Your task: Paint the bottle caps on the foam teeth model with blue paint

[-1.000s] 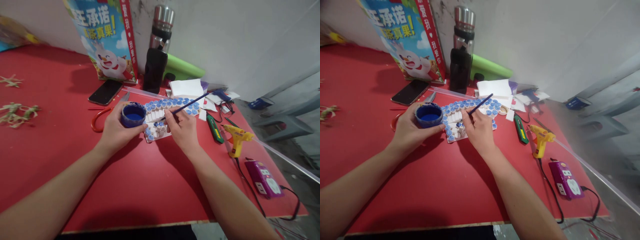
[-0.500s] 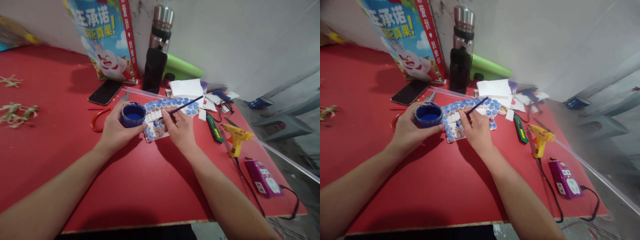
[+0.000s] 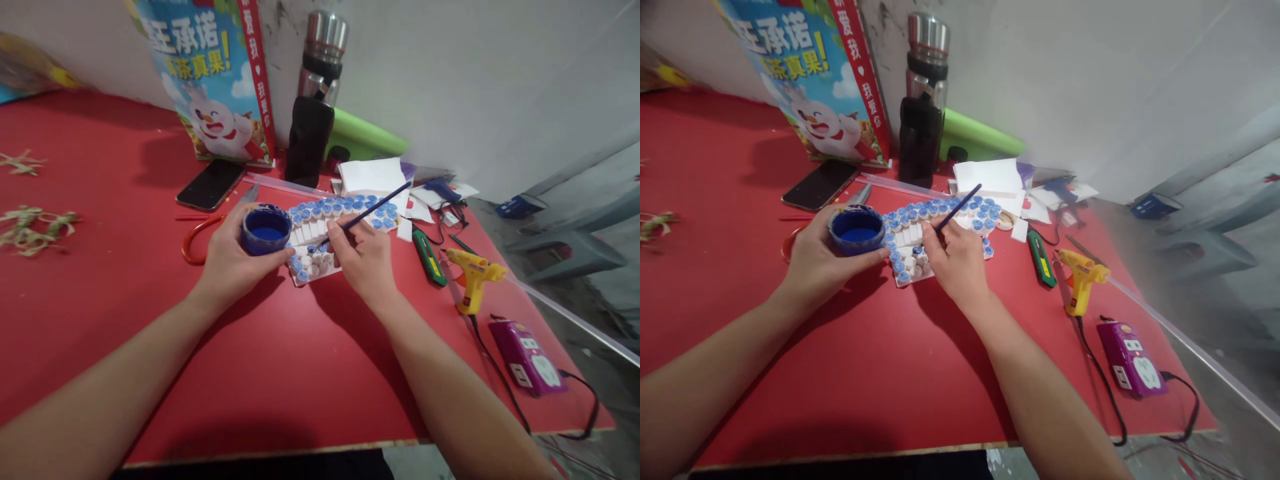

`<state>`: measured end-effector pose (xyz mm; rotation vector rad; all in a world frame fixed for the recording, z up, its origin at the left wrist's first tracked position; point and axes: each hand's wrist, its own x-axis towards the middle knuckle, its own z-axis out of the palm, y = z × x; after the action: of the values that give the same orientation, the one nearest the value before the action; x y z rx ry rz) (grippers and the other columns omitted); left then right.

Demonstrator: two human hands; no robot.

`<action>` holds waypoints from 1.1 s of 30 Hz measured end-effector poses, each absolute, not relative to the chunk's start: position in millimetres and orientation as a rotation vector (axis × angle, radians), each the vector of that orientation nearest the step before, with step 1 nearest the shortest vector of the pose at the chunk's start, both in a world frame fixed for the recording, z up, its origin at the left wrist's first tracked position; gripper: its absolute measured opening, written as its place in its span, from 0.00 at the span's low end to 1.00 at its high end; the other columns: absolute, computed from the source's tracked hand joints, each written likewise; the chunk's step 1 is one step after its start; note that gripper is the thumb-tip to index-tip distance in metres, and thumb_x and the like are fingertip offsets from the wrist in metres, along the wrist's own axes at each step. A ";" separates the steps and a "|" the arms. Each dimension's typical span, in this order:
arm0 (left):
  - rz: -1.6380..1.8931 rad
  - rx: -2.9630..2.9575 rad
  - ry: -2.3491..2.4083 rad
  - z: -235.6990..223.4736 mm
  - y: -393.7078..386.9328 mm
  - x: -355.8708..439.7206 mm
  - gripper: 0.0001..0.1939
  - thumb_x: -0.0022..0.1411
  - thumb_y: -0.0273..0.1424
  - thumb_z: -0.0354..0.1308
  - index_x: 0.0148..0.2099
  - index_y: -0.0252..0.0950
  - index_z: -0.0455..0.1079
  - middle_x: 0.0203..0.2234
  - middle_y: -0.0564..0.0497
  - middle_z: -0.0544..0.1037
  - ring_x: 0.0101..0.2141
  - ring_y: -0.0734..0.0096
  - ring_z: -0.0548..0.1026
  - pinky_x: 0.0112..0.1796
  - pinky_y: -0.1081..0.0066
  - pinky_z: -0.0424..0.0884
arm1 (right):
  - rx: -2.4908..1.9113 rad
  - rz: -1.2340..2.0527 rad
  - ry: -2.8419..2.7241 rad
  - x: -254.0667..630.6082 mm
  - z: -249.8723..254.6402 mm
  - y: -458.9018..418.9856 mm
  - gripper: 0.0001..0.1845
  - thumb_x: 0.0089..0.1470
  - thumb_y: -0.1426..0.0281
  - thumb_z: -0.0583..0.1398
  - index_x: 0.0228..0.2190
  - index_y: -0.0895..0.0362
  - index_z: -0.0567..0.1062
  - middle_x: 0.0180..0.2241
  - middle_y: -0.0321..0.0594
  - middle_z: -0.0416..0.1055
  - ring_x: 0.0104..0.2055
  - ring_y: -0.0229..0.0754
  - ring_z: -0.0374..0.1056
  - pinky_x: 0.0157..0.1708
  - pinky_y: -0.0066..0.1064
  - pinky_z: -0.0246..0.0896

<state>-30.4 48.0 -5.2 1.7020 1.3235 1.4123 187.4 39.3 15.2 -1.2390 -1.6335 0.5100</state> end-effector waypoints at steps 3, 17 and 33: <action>1.405 1.691 1.312 -6.3 48.3 -30.8 0.30 0.48 0.40 0.78 0.52 0.40 0.74 0.50 0.47 0.82 0.52 0.47 0.81 0.58 0.47 0.78 | -1.253 0.489 -1.576 189.1 17.4 38.8 0.13 0.68 0.60 0.62 0.33 0.54 0.75 0.23 0.32 0.72 0.21 0.34 0.65 0.24 0.29 0.60; 1.386 1.697 1.305 -5.7 47.8 -31.7 0.30 0.49 0.43 0.78 0.52 0.44 0.74 0.51 0.49 0.81 0.54 0.48 0.80 0.60 0.47 0.77 | -1.260 0.513 -1.550 191.7 17.9 38.4 0.13 0.67 0.60 0.62 0.33 0.54 0.76 0.23 0.33 0.72 0.22 0.35 0.65 0.24 0.29 0.60; 1.373 1.695 1.355 -4.0 46.5 -31.1 0.29 0.49 0.42 0.77 0.52 0.43 0.75 0.50 0.49 0.81 0.53 0.46 0.81 0.59 0.46 0.78 | -1.287 0.555 -1.607 192.8 18.6 37.9 0.14 0.67 0.58 0.62 0.32 0.53 0.75 0.23 0.34 0.72 0.22 0.35 0.65 0.23 0.29 0.60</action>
<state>-31.1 46.5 -4.0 1.6953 1.3547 1.3735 192.8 37.9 18.6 -1.2875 -1.6069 0.5549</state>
